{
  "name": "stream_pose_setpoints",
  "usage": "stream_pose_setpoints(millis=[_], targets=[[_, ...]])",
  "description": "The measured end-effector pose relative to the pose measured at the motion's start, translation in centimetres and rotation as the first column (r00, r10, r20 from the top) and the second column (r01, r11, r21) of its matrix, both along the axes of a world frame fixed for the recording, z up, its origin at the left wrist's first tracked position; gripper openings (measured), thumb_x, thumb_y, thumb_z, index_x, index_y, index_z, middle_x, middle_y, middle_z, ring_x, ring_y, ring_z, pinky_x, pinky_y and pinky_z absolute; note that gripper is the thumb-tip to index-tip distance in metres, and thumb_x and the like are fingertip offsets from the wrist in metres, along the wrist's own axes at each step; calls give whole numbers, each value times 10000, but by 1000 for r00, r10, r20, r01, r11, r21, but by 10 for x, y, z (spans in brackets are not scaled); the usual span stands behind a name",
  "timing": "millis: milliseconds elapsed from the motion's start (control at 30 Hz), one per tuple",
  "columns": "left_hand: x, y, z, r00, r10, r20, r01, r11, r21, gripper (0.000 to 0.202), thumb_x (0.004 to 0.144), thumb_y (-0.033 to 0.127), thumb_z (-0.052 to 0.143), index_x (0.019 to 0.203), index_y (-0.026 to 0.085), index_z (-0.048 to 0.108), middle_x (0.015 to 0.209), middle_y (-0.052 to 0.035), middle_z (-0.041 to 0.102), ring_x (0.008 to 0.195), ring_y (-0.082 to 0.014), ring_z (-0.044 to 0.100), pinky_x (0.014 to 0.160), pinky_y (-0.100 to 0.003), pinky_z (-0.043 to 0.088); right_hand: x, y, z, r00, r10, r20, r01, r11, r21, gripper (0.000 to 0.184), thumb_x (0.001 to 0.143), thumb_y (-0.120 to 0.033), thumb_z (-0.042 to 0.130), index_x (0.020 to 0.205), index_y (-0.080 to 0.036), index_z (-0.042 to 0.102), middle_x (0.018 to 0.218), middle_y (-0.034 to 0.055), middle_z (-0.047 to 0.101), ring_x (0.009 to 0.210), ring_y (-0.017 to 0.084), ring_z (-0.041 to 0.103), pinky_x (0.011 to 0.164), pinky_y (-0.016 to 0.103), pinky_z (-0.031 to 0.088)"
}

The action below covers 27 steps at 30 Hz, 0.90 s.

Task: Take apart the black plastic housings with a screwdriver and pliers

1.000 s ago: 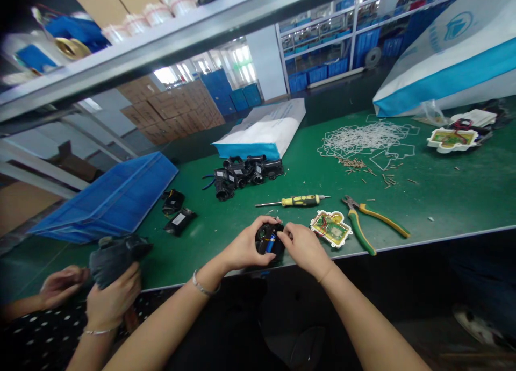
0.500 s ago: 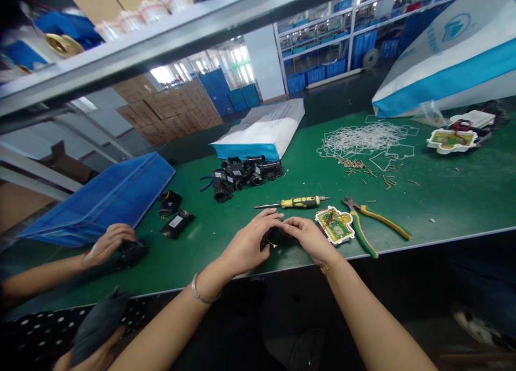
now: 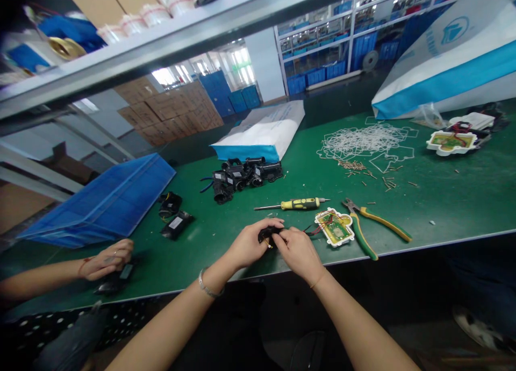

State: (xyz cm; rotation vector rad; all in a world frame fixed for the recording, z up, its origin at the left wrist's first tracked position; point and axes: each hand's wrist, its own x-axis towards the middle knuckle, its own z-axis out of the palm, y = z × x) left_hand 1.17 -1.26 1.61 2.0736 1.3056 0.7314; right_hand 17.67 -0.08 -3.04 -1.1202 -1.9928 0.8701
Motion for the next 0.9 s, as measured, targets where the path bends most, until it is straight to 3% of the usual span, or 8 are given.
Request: stream_pose_setpoints(millis=[100, 233, 300, 467, 600, 733, 900], targets=[[0, 4, -1, 999, -16, 31, 17, 1000, -22, 554, 703, -31, 422, 1140, 247, 619, 1226, 8, 640, 1175, -153, 570, 1077, -334, 413, 0, -8, -1, 1000, 11, -16, -11, 999, 37, 379, 947, -309, 410, 597, -203, 509, 634, 17, 514, 668, 166, 505, 658, 287, 347], [-3, 12, -1, 988, 146, 56, -144, 989, -37, 532, 715, -3, 469, 1170, 239, 601, 1213, -5, 644, 1141, -179, 590, 1050, -366, 442, 1, -29, 2, 996, 72, -55, -69, 996, 59, 411, 938, -346, 448, 554, -206, 405, 651, 7, 483, 699, 155, 514, 667, 263, 378], [-5, 15, -2, 985, 168, 47, -166, 985, -43, 508, 731, 22, 497, 1176, 247, 599, 1214, -4, 644, 1139, -186, 591, 1052, -374, 441, 3, -36, 2, 996, 28, -81, -24, 999, 49, 403, 959, -365, 408, 588, -210, 399, 682, 10, 494, 720, 154, 526, 679, 259, 397], [-3, 13, -4, 990, 136, 42, -135, 991, -20, 472, 757, 53, 516, 1170, 264, 604, 1245, 9, 630, 1195, -184, 557, 1095, -385, 395, 9, -26, -4, 980, -169, -108, 168, 986, -11, 335, 1009, -345, 213, 805, -217, 447, 731, 10, 554, 698, 149, 581, 661, 250, 450], [-3, 11, -8, 978, 199, 64, -199, 980, 5, 423, 788, 87, 511, 1166, 252, 607, 1236, -5, 631, 1180, -185, 564, 1087, -399, 400, 5, -16, -1, 968, -252, -14, 252, 968, 17, 197, 952, -316, 394, 1065, -182, 483, 956, 87, 621, 802, 187, 625, 747, 301, 478], [-4, 7, -8, 982, 177, 65, -182, 981, 64, 380, 834, 109, 491, 1167, 250, 609, 1260, -8, 620, 1200, -165, 550, 1086, -372, 401, -8, -16, 3, 939, -293, 182, 285, 956, 67, 134, 875, -282, 521, 885, -166, 587, 846, 137, 651, 766, 245, 633, 710, 347, 451], [-2, 2, -7, 994, 112, 14, -113, 984, 139, 344, 894, 144, 450, 1168, 271, 612, 1262, 13, 620, 1208, -136, 540, 1077, -346, 414, -12, -18, 5, 910, -259, 325, 234, 966, 113, 334, 894, -408, 513, 678, -177, 621, 649, 143, 661, 622, 247, 633, 607, 324, 381]])
